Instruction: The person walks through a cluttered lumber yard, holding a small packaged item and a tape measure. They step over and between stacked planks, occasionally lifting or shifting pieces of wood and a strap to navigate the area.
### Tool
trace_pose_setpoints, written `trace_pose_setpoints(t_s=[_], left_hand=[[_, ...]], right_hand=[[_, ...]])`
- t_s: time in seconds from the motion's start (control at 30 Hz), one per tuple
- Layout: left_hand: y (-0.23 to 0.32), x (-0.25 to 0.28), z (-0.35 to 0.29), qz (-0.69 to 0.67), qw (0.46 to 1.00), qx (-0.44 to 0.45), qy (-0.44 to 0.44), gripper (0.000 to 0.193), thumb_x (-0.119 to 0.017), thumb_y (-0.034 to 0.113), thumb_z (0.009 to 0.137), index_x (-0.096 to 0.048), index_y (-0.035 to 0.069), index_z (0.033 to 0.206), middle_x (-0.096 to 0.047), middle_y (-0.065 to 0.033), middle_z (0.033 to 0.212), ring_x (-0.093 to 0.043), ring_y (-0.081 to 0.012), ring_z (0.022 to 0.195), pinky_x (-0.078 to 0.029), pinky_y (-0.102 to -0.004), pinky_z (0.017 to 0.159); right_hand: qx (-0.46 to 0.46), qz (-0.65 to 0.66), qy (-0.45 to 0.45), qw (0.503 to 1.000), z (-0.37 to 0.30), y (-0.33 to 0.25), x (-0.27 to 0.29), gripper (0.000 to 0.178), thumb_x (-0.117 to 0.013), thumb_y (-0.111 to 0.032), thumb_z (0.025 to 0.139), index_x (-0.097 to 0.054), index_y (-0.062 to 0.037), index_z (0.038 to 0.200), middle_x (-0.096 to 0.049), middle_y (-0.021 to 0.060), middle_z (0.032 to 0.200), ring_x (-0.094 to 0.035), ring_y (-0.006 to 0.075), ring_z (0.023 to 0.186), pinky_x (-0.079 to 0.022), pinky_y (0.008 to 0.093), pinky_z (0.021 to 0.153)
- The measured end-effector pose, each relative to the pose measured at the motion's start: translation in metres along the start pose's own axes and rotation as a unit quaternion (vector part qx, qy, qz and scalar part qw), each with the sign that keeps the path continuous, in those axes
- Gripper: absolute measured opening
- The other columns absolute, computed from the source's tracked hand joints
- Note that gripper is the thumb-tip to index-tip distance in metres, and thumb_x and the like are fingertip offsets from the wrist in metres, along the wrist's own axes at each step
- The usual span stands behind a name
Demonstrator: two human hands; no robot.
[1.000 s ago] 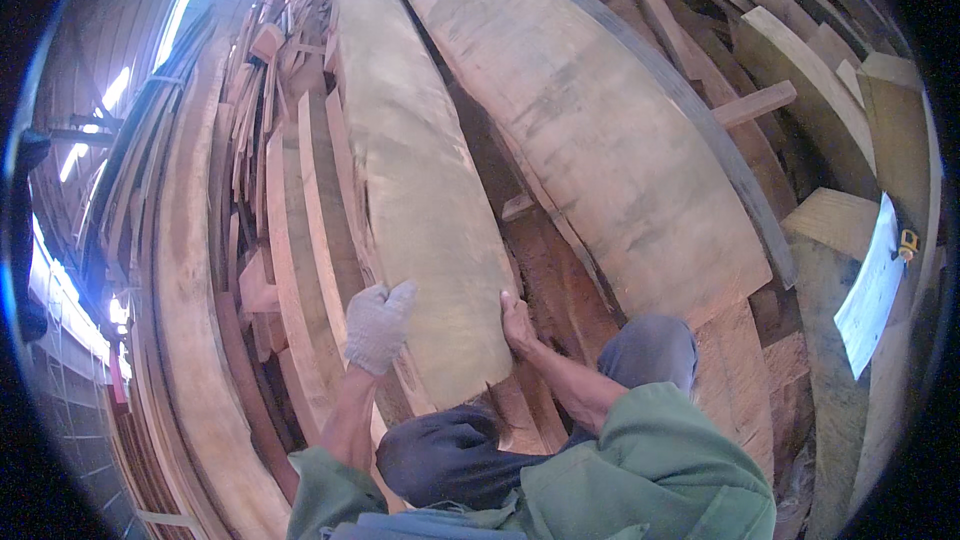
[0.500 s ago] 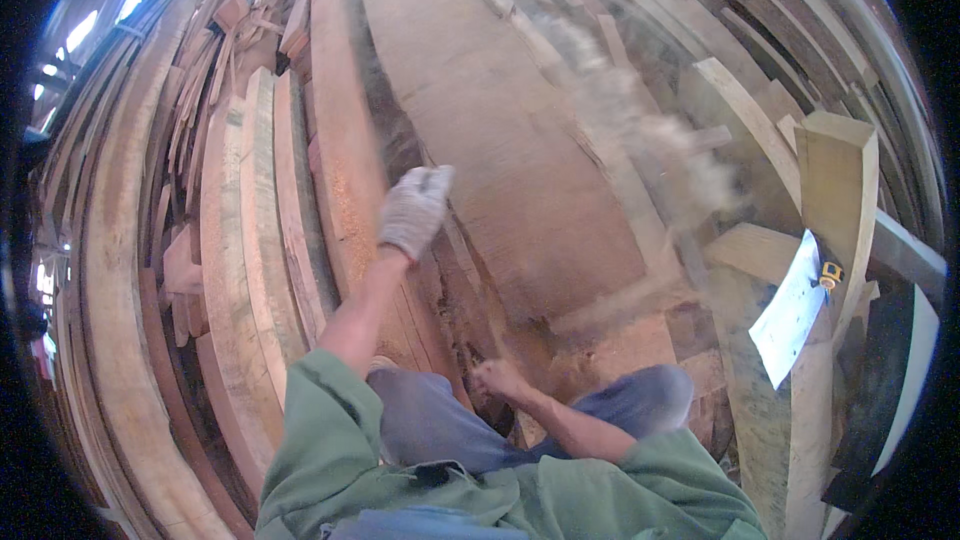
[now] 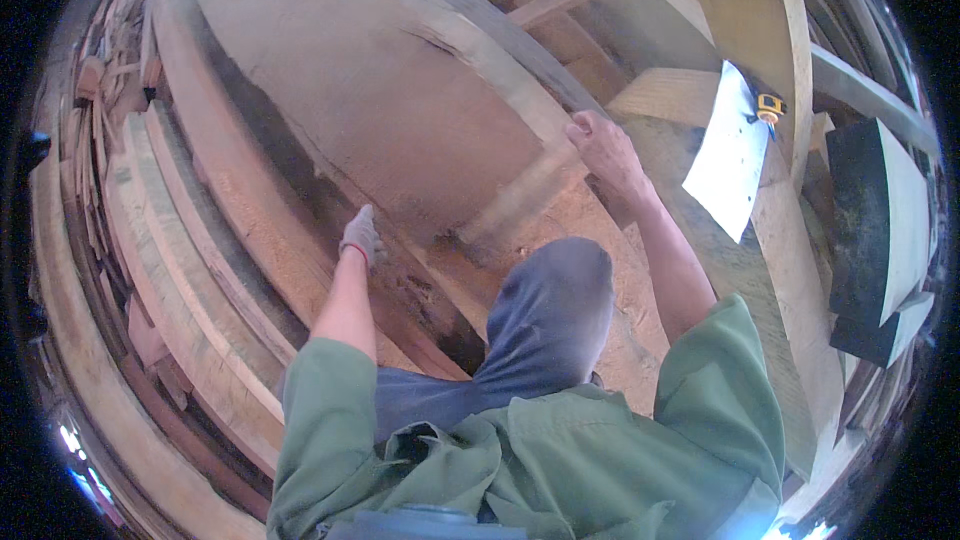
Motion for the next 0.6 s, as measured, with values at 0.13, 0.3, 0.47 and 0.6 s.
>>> trace_pose_setpoints(t_s=[0.13, 0.3, 0.47, 0.6], left_hand=[[-0.050, -0.043, -0.026, -0.161, 0.986, 0.025, 0.022, 0.060, -0.060, 0.058, 0.089, -0.058, 0.008, 0.122, -0.064, -0.0128, 0.115, -0.063, -0.0309, 0.096, -0.049, -0.0540, 0.081], [-0.053, -0.048, -0.019, -0.270, 0.962, -0.027, -0.017, 0.050, -0.063, 0.054, 0.089, -0.061, 0.012, 0.115, -0.065, -0.0083, 0.104, -0.063, -0.0274, 0.087, -0.049, -0.0481, 0.077], [-0.026, -0.053, 0.008, -0.348, 0.923, -0.111, -0.118, 0.045, -0.064, 0.046, 0.092, -0.063, 0.011, 0.120, -0.068, -0.0086, 0.115, -0.065, -0.0288, 0.101, -0.050, -0.0456, 0.090], [-0.020, -0.062, 0.017, -0.379, 0.904, -0.088, -0.179, 0.042, -0.064, 0.043, 0.093, -0.065, 0.009, 0.118, -0.067, -0.0078, 0.120, -0.064, -0.0308, 0.106, -0.050, -0.0475, 0.095]], right_hand=[[0.148, -0.183, 0.006, 0.972, 0.013, 0.062, -0.064, 0.041, -0.051, -0.033, 0.099, -0.058, -0.0065, 0.129, -0.058, 0.0189, 0.133, -0.052, 0.0315, 0.127, -0.039, 0.0407, 0.108], [0.147, -0.222, -0.011, 0.964, -0.009, 0.091, -0.134, 0.060, -0.052, -0.032, 0.097, -0.036, 0.0021, 0.144, -0.031, 0.0282, 0.152, -0.028, 0.0425, 0.143, -0.026, 0.0470, 0.117], [0.129, -0.237, -0.054, 0.961, -0.010, 0.094, -0.140, 0.073, -0.052, -0.033, 0.097, -0.019, 0.0076, 0.149, -0.023, 0.0305, 0.155, -0.023, 0.0434, 0.145, -0.023, 0.0474, 0.119], [0.098, -0.235, -0.117, 0.960, -0.004, 0.097, -0.140, 0.076, -0.053, -0.031, 0.096, -0.016, 0.0069, 0.150, -0.019, 0.0294, 0.157, -0.018, 0.0420, 0.147, -0.020, 0.0468, 0.121]])
Point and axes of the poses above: each hand's wrist, its own z-axis towards the middle knuckle, its own x-axis out of the back of the hand, y = z × x, the point moved 8 cm from there along z, towards the middle knuckle
